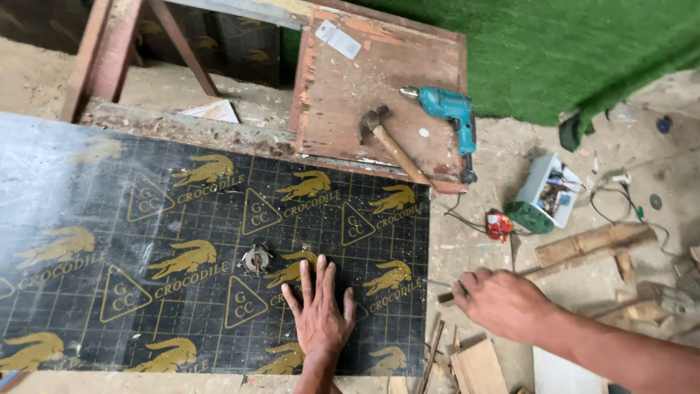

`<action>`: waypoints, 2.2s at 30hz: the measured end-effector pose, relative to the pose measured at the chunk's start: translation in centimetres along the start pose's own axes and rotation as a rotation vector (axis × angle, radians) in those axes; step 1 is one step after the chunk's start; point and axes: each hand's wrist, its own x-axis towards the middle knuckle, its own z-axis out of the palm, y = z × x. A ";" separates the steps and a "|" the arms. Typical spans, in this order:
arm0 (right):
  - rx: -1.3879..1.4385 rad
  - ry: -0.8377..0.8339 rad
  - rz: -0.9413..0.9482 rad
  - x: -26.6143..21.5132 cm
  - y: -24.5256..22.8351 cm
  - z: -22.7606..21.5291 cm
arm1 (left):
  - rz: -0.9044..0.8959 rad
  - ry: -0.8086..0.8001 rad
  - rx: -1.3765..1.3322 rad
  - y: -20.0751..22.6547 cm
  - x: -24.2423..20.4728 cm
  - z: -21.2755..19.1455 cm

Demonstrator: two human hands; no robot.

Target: The person uses a screwdriver to tighten screws on a black board with a crocodile pattern, which is resting on a wooden frame. After securing the board, they lift it and move it to a different location.

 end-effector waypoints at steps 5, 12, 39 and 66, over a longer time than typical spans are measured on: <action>0.146 0.097 0.150 -0.1 -0.6 -0.6 | -0.007 -0.040 -0.035 0.1 0.2 -0.5; 1.265 -0.217 0.761 -2.9 1.6 -9.9 | 0.002 -0.004 -0.042 0.0 0.5 -0.3; -0.216 -0.018 -0.023 -0.3 -1.3 -4.5 | 0.028 0.002 0.051 -0.5 -0.1 0.0; 0.976 -0.117 0.607 -2.1 0.0 -7.0 | 0.006 -0.010 -0.030 0.0 0.4 -0.7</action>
